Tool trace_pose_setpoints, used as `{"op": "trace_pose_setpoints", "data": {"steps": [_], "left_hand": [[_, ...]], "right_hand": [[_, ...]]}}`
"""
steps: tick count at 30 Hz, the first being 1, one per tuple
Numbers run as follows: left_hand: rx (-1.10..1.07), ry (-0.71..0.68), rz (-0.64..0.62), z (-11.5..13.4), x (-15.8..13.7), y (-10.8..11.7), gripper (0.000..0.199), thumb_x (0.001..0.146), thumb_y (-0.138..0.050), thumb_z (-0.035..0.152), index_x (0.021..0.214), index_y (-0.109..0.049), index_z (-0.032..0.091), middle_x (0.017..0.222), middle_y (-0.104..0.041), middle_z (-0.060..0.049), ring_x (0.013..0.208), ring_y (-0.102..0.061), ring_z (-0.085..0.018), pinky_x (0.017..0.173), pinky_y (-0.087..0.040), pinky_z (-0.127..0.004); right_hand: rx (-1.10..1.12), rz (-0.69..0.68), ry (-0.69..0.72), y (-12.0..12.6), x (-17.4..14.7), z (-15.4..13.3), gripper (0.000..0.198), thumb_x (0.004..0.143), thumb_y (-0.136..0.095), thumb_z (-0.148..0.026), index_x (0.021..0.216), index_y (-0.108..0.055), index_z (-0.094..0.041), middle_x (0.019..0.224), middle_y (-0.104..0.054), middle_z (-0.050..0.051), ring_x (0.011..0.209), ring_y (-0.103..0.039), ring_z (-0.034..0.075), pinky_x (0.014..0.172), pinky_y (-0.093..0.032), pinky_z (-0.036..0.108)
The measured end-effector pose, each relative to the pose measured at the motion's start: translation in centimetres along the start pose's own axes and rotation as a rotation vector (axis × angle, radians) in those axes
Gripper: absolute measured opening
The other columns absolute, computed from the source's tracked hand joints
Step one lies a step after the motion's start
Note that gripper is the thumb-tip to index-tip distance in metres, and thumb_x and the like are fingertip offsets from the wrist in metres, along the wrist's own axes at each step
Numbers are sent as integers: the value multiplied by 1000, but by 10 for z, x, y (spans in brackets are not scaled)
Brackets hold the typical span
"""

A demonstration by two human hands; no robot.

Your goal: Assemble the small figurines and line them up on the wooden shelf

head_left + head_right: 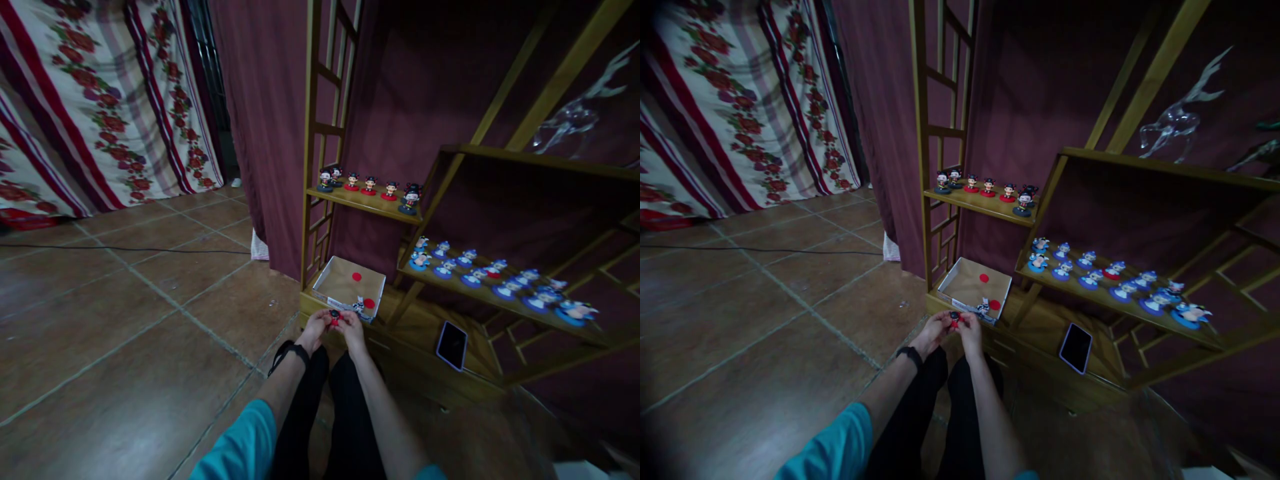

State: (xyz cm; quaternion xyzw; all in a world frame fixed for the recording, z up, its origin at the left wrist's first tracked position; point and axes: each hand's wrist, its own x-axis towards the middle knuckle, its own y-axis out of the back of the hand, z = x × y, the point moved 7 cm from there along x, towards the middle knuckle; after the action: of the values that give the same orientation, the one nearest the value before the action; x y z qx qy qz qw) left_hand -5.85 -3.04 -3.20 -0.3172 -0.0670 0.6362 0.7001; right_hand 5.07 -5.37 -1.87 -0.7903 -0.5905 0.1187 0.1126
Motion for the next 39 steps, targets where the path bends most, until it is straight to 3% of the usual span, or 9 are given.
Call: {"op": "trace_pose_setpoints", "data": {"steps": [5, 16, 26, 39], "left_hand": [[-81, 15, -31, 7, -8, -3, 19, 69, -59, 4, 85, -63, 13, 72, -65, -5, 55, -58, -9, 55, -48, -20], [-122, 33, -95, 13, -17, -7, 32, 63, -65, 5, 93, -63, 17, 83, -67, -4, 69, -62, -11, 66, -48, -22], [-161, -17, -183, 16, -21, -10, 43, 61, -65, 2, 100, -61, 18, 90, -66, -4, 75, -60, -11, 72, -46, -22], [-122, -25, -253, 20, -32, -20, 37, 62, -71, 10, 97, -62, 15, 85, -67, -5, 74, -60, -12, 72, -44, -23]], "right_hand": [[-17, 36, 61, -2, -3, -10, 33, 58, -66, -25, 89, -55, -21, 85, -64, 1, 74, -60, 17, 57, -50, 26], [-15, -44, 173, -9, -12, -31, 24, 63, -63, -24, 87, -57, -21, 91, -64, 3, 80, -60, 17, 67, -49, 30], [39, -85, 185, -8, -20, -39, 22, 65, -62, -23, 87, -58, -21, 93, -65, 3, 86, -60, 17, 82, -46, 33], [62, -118, 152, -2, -31, -49, 19, 65, -66, -27, 82, -59, -22, 91, -64, 3, 88, -59, 19, 82, -46, 34]]}}
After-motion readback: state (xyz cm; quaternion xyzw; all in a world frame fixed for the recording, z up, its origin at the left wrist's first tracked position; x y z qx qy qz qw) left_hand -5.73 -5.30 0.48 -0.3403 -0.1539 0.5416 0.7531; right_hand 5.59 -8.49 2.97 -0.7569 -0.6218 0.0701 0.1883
